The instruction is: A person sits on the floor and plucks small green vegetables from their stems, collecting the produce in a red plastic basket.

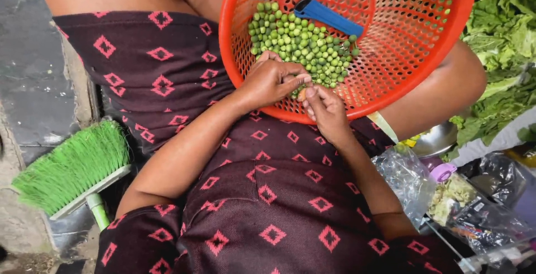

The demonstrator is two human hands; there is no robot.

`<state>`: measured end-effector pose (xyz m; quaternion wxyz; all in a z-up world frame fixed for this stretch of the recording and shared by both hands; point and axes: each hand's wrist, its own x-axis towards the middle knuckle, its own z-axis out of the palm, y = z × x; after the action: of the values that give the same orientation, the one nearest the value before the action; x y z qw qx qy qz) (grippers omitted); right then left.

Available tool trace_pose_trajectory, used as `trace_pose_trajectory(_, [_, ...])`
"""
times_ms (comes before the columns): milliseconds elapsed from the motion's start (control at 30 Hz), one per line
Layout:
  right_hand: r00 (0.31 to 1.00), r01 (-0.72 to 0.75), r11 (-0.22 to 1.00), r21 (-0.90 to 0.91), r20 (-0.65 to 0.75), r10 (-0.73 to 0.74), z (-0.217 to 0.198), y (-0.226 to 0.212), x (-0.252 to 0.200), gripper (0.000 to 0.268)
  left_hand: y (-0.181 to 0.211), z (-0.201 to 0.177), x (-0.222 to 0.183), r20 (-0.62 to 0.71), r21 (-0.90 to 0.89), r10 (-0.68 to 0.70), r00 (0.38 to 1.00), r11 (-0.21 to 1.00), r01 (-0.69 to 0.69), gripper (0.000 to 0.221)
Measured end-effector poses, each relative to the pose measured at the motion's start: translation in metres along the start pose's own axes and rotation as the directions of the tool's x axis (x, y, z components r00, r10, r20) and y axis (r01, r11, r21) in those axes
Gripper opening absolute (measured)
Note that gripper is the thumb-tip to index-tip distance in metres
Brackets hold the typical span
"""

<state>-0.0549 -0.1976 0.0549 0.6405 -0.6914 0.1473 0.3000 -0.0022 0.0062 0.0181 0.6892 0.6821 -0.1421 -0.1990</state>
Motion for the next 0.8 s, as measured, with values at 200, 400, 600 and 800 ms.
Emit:
trace_pose_trajectory(200, [0.961, 0.255, 0.909, -0.328, -0.014, -0.275, 0.003, 0.003, -0.007, 0.027, 0.004, -0.002, 0.001, -0.117, 0.037, 0.002, 0.993, 0.999, 0.003, 0.018])
trace_pose_trajectory(400, [0.998, 0.056, 0.996, 0.073, 0.024, -0.058, 0.001, 0.006, -0.007, 0.022, -0.015, 0.004, 0.005, -0.167, -0.055, 0.069, 0.984, 0.995, -0.079, 0.016])
trace_pose_trajectory(600, [0.982, 0.162, 0.984, -0.076, 0.108, -0.154, 0.016, -0.022, 0.018, 0.038, -0.020, 0.009, 0.004, -0.180, -0.096, 0.051, 0.982, 0.993, -0.069, 0.018])
trace_pose_trajectory(800, [0.973, 0.219, 0.964, -0.152, 0.112, -0.204, 0.015, -0.012, 0.031, 0.024, -0.028, 0.009, 0.004, -0.222, -0.071, 0.014, 0.975, 0.997, -0.031, 0.019])
